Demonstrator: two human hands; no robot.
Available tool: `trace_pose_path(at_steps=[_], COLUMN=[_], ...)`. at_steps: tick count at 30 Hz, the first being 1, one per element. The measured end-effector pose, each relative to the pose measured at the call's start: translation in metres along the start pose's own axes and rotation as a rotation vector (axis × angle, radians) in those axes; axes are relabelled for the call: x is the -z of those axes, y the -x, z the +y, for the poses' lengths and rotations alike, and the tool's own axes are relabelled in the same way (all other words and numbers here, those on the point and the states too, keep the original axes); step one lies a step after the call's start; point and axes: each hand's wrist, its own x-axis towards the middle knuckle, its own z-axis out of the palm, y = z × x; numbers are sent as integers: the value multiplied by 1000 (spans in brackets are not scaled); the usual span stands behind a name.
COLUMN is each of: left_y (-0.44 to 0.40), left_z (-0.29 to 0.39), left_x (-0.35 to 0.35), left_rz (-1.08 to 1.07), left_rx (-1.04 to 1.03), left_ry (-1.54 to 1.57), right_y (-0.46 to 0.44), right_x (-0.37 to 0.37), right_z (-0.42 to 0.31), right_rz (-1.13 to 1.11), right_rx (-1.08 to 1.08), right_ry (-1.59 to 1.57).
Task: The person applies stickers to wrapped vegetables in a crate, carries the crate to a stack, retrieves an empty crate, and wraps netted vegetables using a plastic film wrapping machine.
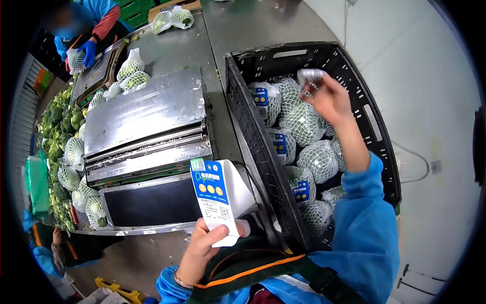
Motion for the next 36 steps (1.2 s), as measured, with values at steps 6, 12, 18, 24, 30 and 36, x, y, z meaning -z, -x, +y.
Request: trace_pose_path(at_steps=[6, 12, 18, 24, 30, 36], left_y=[-17, -41, -30, -23, -25, -16], left_z=[16, 14, 20, 34, 34, 37], left_x=[-9, -41, -43, -33, -38, -23], left_rz=[-270, -391, -297, -407, -438, -319], left_rx=[-97, 56, -1, -108, -157, -274], left_ry=[353, 454, 440, 464, 342, 290], right_y=[92, 114, 129, 139, 141, 111], right_x=[-76, -122, -143, -134, -143, -106], right_z=[1, 28, 28, 30, 40, 14], right_rz=[-559, -835, -779, -501, -112, 159], right_rx=[236, 314, 171, -82, -438, 478], right_ry=[746, 785, 933, 1020, 771, 1281])
